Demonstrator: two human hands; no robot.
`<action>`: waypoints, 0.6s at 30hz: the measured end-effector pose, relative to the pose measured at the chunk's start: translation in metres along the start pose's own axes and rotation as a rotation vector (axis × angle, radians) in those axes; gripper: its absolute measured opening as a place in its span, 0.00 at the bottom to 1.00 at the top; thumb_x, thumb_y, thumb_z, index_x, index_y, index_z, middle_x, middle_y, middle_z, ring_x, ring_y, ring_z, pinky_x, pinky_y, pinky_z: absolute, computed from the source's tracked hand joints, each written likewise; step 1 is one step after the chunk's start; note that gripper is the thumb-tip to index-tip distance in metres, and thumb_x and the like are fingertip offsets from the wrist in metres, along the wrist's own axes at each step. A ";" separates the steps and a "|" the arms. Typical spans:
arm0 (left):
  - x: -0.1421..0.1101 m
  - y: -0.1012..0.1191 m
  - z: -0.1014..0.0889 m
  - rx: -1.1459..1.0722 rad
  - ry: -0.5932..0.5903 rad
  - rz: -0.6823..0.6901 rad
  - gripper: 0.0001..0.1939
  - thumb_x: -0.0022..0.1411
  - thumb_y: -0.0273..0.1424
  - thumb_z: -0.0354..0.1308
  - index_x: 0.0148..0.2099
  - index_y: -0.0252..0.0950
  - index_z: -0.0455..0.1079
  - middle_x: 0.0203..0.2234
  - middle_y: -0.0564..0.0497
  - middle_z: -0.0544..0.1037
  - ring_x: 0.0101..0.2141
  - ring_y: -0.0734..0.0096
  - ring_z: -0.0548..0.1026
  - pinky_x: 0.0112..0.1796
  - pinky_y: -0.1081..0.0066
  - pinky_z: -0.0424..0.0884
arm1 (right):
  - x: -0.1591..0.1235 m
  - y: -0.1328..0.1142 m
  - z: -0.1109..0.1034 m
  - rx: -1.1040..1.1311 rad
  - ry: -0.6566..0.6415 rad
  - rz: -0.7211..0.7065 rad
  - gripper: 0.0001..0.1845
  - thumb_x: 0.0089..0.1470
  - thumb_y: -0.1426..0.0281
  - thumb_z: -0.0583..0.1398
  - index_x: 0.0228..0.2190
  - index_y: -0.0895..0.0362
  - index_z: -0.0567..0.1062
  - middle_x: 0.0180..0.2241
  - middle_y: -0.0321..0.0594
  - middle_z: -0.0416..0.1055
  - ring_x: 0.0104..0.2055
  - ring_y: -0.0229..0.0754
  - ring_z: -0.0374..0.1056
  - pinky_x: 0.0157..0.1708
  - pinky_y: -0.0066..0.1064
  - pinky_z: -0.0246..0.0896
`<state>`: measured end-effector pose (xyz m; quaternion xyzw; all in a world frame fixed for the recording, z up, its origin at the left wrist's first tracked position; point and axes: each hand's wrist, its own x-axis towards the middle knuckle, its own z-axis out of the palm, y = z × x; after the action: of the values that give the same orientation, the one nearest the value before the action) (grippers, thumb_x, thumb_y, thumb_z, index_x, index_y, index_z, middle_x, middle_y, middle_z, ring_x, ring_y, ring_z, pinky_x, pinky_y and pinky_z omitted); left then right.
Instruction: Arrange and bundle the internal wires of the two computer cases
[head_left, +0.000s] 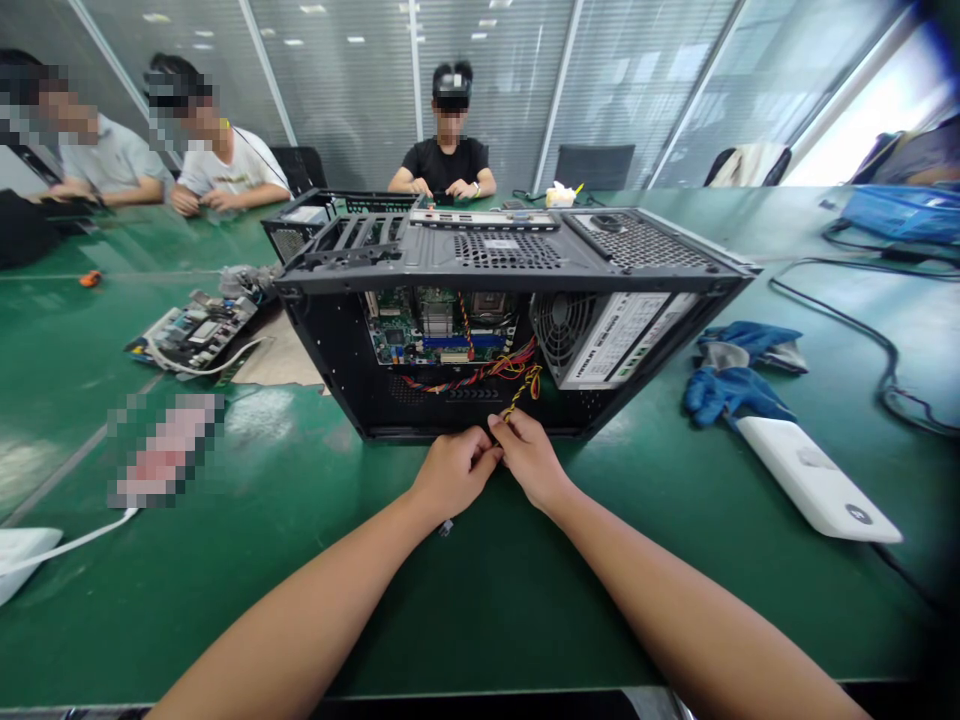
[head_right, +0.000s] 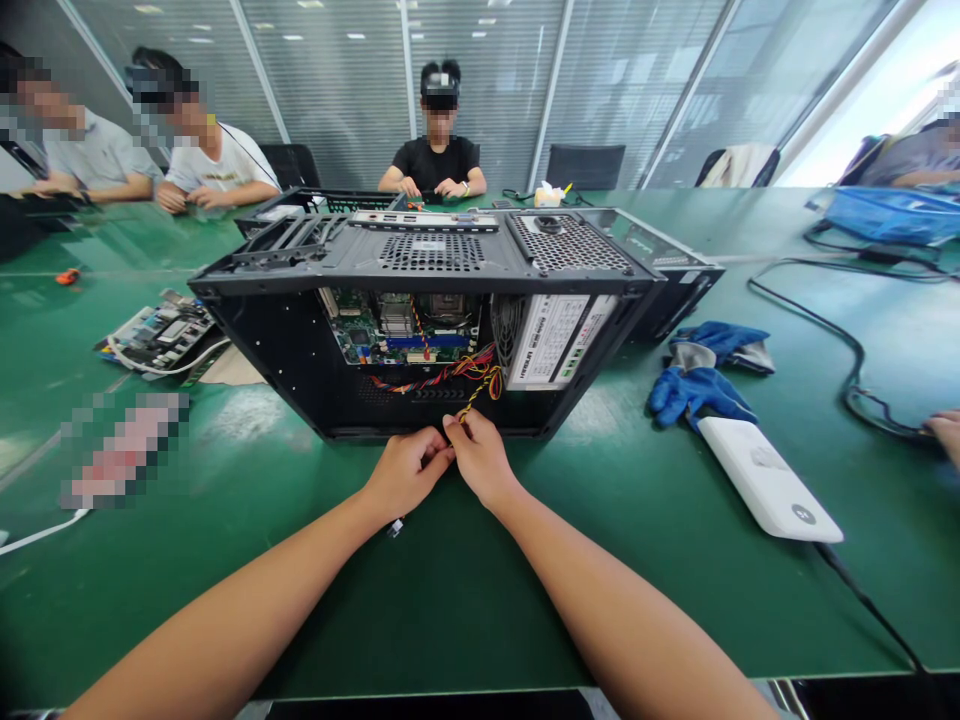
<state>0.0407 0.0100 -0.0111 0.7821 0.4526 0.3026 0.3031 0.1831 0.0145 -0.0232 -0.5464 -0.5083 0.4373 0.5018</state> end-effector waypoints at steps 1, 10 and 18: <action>0.000 0.000 0.000 0.003 -0.003 0.003 0.09 0.64 0.30 0.56 0.30 0.35 0.67 0.21 0.56 0.72 0.22 0.78 0.66 0.27 0.74 0.58 | 0.000 0.000 0.000 -0.002 -0.003 -0.002 0.20 0.53 0.51 0.60 0.23 0.53 0.63 0.20 0.31 0.57 0.24 0.38 0.55 0.24 0.31 0.51; 0.001 -0.001 -0.001 0.021 -0.034 0.014 0.09 0.66 0.29 0.53 0.31 0.36 0.67 0.22 0.55 0.74 0.22 0.76 0.68 0.27 0.74 0.58 | 0.000 0.001 0.000 -0.001 -0.003 0.006 0.19 0.53 0.52 0.60 0.23 0.52 0.63 0.20 0.31 0.58 0.25 0.39 0.56 0.24 0.31 0.52; 0.000 0.000 -0.001 0.014 -0.020 0.007 0.09 0.66 0.29 0.53 0.31 0.36 0.67 0.22 0.55 0.73 0.22 0.76 0.68 0.27 0.74 0.58 | 0.000 0.001 0.000 -0.001 -0.006 0.013 0.19 0.53 0.52 0.60 0.23 0.52 0.64 0.19 0.32 0.58 0.25 0.39 0.56 0.24 0.31 0.53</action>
<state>0.0403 0.0105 -0.0105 0.7888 0.4491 0.2925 0.3009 0.1833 0.0149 -0.0245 -0.5485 -0.5067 0.4420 0.4971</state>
